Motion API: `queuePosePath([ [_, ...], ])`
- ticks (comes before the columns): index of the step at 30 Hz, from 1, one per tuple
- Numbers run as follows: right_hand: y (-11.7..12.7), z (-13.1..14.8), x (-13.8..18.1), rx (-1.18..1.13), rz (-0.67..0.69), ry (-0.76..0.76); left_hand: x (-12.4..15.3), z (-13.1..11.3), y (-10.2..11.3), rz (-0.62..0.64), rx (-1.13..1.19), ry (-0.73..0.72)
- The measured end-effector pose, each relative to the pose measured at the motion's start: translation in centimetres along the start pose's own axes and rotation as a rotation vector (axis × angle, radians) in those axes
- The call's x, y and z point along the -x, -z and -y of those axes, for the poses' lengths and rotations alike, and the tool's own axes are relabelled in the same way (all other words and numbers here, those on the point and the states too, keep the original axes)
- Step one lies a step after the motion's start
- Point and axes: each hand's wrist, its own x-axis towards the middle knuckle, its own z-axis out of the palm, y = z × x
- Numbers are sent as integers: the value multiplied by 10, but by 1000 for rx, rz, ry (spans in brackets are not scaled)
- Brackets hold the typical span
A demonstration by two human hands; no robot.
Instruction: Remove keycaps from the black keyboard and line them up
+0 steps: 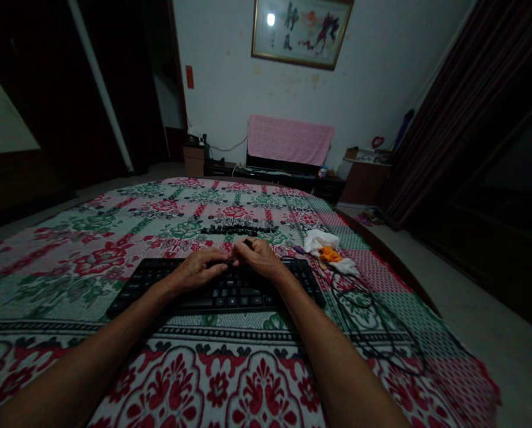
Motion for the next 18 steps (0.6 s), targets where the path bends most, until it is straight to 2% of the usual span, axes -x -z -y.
queuePosePath([
  [6, -7, -1, 0, 108, 64, 75, 2, -3, -8, 6, -201, -88],
  [8, -7, 0, -1, 98, 22, 52, 3, -3, -10, 0, -238, -103],
  [14, 5, 2, -3, -79, -246, -39, 4, 1, -9, -30, -209, -109],
  [18, 9, 1, -4, -66, -209, -78, 2, 3, -8, -47, -82, -45],
])
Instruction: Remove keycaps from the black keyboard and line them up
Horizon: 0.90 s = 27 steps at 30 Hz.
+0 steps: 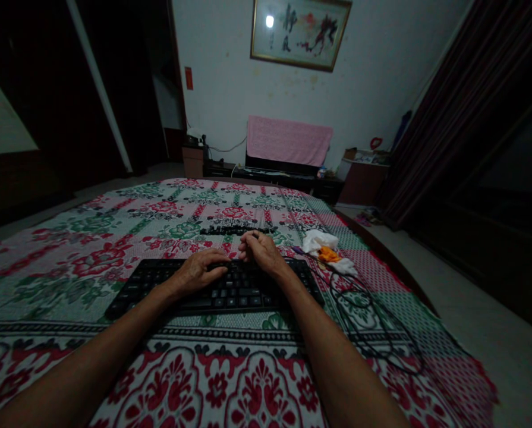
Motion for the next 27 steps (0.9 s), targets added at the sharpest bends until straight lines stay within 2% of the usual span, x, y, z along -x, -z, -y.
queuePosePath([
  [5, -4, -6, 2, 356, 96, 178, -2, 4, 1, -20, 187, 74],
  [8, -5, -8, 4, 456, 163, 183, -3, 3, 3, -13, 245, 110],
  [18, -9, -13, 5, 615, 143, 283, -3, -4, 10, -10, 384, 121],
  [23, -12, -13, 8, 642, 134, 269, -3, -7, 10, 0, 377, 138],
  [27, 2, -15, -5, 664, 77, 207, -3, -3, 6, -11, 307, 220],
])
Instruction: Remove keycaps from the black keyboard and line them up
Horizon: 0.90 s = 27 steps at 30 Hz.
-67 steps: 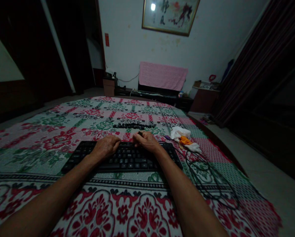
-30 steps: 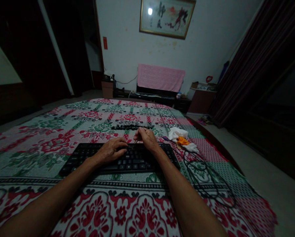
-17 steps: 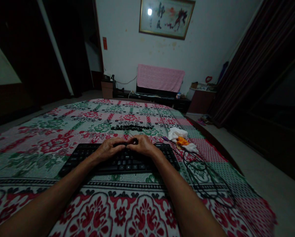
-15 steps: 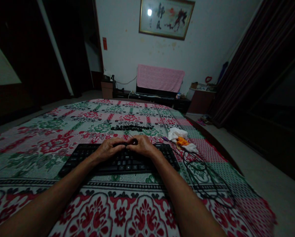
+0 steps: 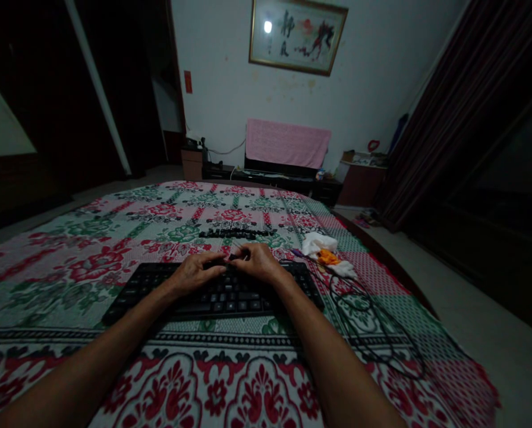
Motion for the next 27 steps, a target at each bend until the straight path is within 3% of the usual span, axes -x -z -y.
queuePosePath([
  [5, 18, -45, -29, 261, -123, -283, -1, 5, -2, 5, -91, -25],
  [10, 17, -81, -48, 403, -102, -338, 0, 4, -1, 15, -142, -35],
  [27, 9, -92, -65, 496, -83, -356, 0, 7, -2, 19, -171, -80],
])
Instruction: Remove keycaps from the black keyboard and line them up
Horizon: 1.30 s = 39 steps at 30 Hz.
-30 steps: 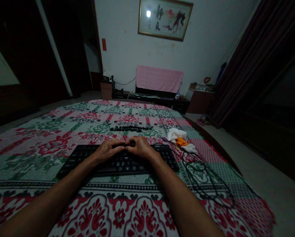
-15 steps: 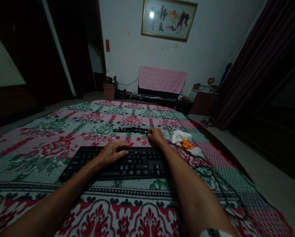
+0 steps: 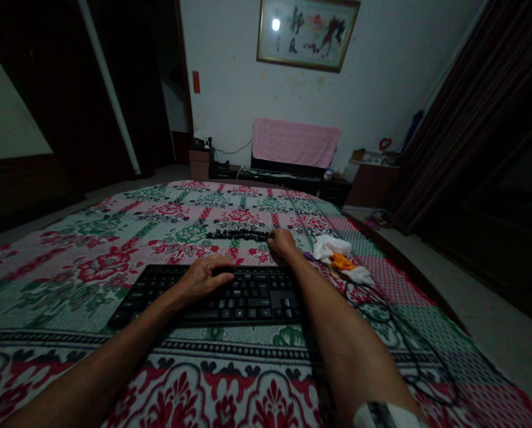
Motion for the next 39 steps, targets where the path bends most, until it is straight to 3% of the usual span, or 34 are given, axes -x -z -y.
queuePosePath([
  [11, 2, -3, 7, -80, -80, 4, 1, 1, -2, -14, 45, 11],
  [15, 22, 0, 17, -199, -201, -46, 0, 1, -1, -6, 42, 15],
  [18, 41, 2, 28, -419, -260, -79, -1, 1, 1, 4, 6, 24],
  [22, 60, 6, 50, -649, -275, 20, 0, 2, 4, -30, -150, 65],
  [30, 59, 33, 92, -1216, 43, -9, 0, 4, 4, 67, -236, 72],
  [35, 58, 47, 102, -1093, 224, 86, 0, 3, 4, 75, -239, 63],
  [39, 54, 51, 104, -994, 202, 125, 0, 3, 3, 63, -249, 72],
])
